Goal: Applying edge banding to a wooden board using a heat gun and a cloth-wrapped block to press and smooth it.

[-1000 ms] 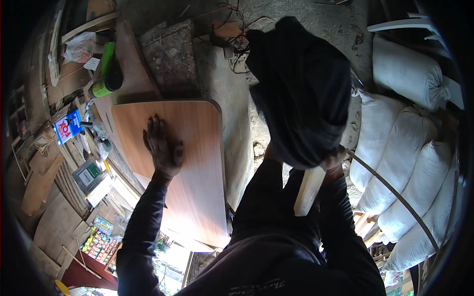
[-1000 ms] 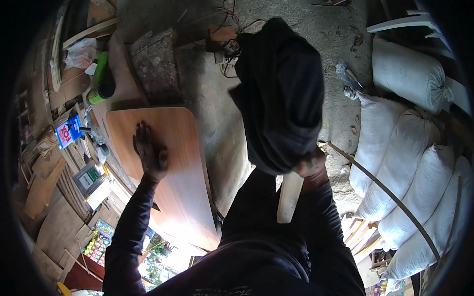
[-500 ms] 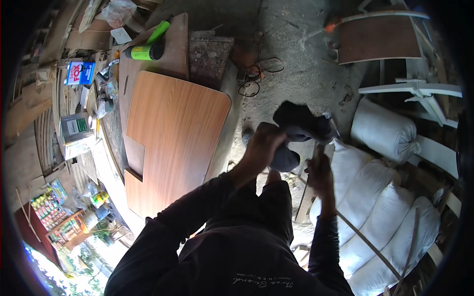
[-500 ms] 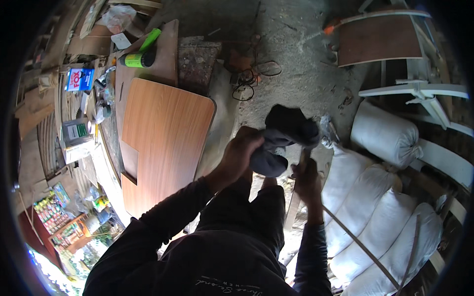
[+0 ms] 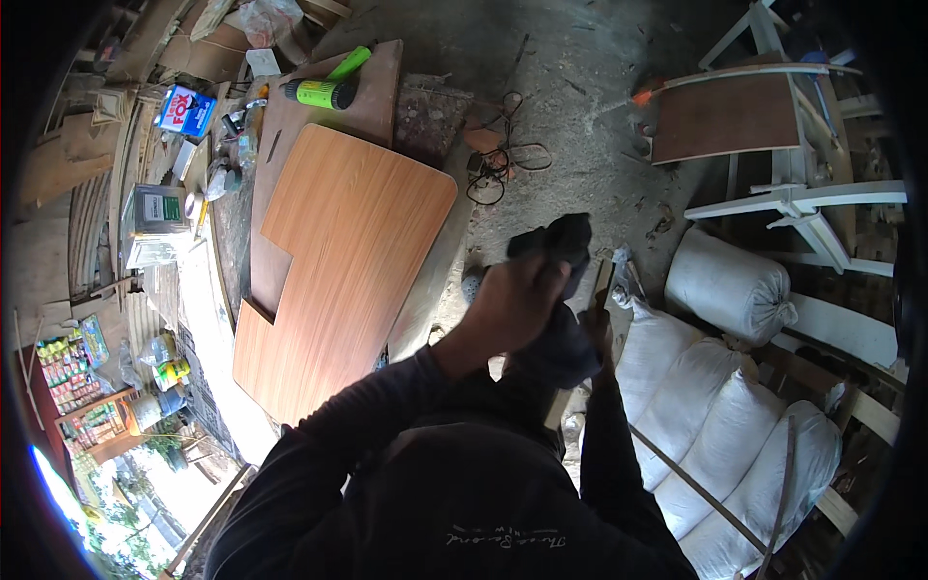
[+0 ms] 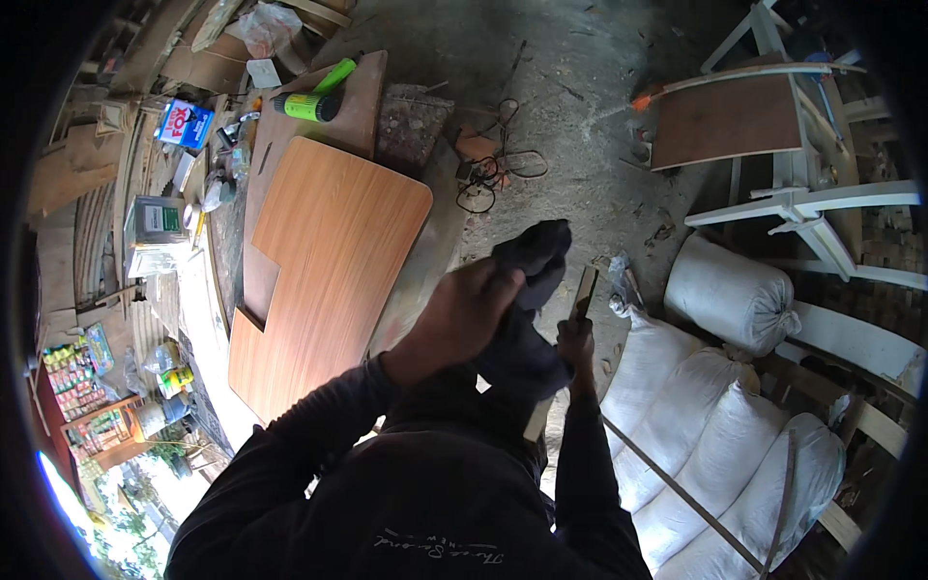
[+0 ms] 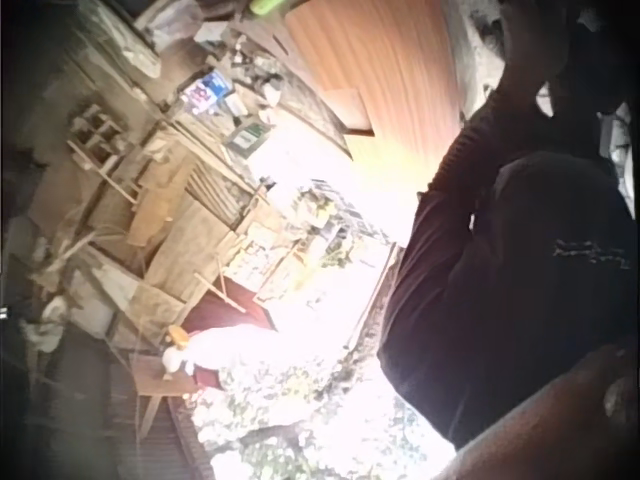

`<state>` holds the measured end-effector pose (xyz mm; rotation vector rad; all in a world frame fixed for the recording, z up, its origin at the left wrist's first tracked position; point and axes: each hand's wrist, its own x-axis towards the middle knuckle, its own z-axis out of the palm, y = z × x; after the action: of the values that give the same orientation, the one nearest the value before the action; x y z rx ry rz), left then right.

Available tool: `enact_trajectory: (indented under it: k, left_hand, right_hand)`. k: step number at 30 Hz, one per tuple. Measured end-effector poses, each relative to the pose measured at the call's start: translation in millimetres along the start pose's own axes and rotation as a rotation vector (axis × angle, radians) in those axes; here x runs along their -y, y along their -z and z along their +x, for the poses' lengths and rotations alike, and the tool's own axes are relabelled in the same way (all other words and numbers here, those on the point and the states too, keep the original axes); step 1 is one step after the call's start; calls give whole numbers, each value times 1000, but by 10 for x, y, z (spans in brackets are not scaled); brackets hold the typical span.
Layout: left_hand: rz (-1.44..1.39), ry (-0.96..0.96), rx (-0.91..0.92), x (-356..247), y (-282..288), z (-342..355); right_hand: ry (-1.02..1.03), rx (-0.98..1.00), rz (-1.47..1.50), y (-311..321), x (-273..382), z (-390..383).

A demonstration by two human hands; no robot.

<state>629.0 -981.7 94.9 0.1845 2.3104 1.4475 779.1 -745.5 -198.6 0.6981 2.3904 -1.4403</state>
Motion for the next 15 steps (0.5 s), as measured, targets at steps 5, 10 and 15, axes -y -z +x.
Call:
enact_trajectory:
  k: [5, 10, 15]
  left_hand:
    - [-60, -189, -172, 219, -184, 191]
    - [312, -299, 348, -156, -723, -240]
    - [272, -386, 220, -367, -469, -605]
  right_hand:
    - [453, 54, -429, 893, 1140, -596]
    - [-139, 509, 130, 917, 1898, -623]
    - [-52, 186, 414, 707, 1644, -249]
